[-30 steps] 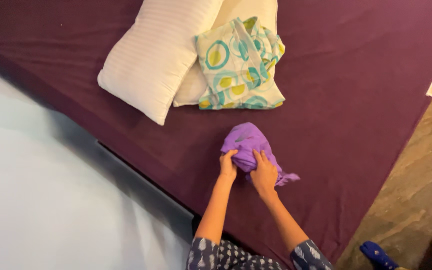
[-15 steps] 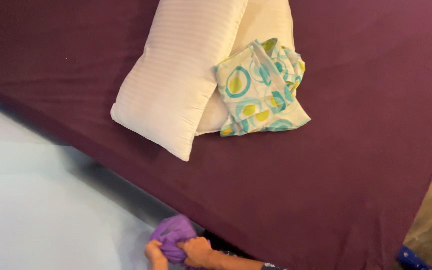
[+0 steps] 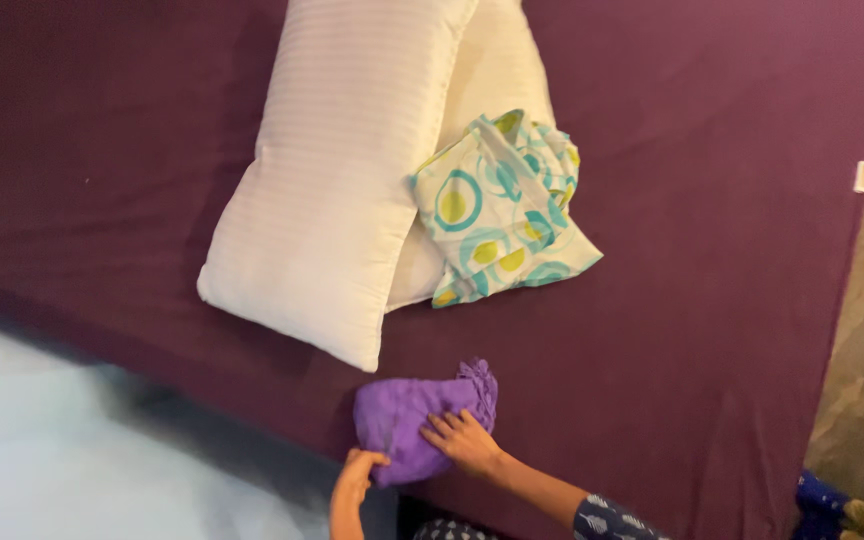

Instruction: The person wipes a purple bedsheet with a purple cloth, moving systematically across the surface. They briefly move a patterned pillowcase and two white pillows to reach different areas, then return them to the bed.

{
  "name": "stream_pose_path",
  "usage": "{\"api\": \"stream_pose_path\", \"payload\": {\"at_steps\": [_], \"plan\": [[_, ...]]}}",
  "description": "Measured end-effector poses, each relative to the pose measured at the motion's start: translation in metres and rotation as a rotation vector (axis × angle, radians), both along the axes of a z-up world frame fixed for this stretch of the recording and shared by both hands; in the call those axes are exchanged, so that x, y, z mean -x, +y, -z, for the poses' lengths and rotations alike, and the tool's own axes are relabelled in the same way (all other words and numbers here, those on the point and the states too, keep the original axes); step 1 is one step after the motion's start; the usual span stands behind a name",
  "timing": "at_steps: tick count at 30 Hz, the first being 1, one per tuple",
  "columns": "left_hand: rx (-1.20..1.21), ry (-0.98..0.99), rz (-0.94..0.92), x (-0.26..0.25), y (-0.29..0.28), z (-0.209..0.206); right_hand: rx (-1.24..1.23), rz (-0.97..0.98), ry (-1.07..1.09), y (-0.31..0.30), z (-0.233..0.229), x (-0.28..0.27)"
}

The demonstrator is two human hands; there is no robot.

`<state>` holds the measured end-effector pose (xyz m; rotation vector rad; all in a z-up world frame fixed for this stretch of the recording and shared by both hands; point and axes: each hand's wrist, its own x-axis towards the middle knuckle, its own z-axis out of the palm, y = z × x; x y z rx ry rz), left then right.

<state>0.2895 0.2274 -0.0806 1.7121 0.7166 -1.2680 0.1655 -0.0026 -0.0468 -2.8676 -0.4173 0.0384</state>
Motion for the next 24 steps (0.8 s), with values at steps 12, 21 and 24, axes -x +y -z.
{"api": "stream_pose_path", "payload": {"at_steps": [12,21,24], "plan": [[0.076,-0.276,-0.807,-0.249,0.009,-0.024,-1.451,0.607,0.489,-0.079,-0.056,-0.144],[0.543,-0.395,-0.813,-0.26,-0.023,-0.011,-1.655,0.854,0.471,-0.076,-0.093,-0.278],[0.826,-0.496,-0.769,-0.258,-0.022,-0.024,-1.834,0.983,0.245,-0.068,-0.117,-0.315]]}}
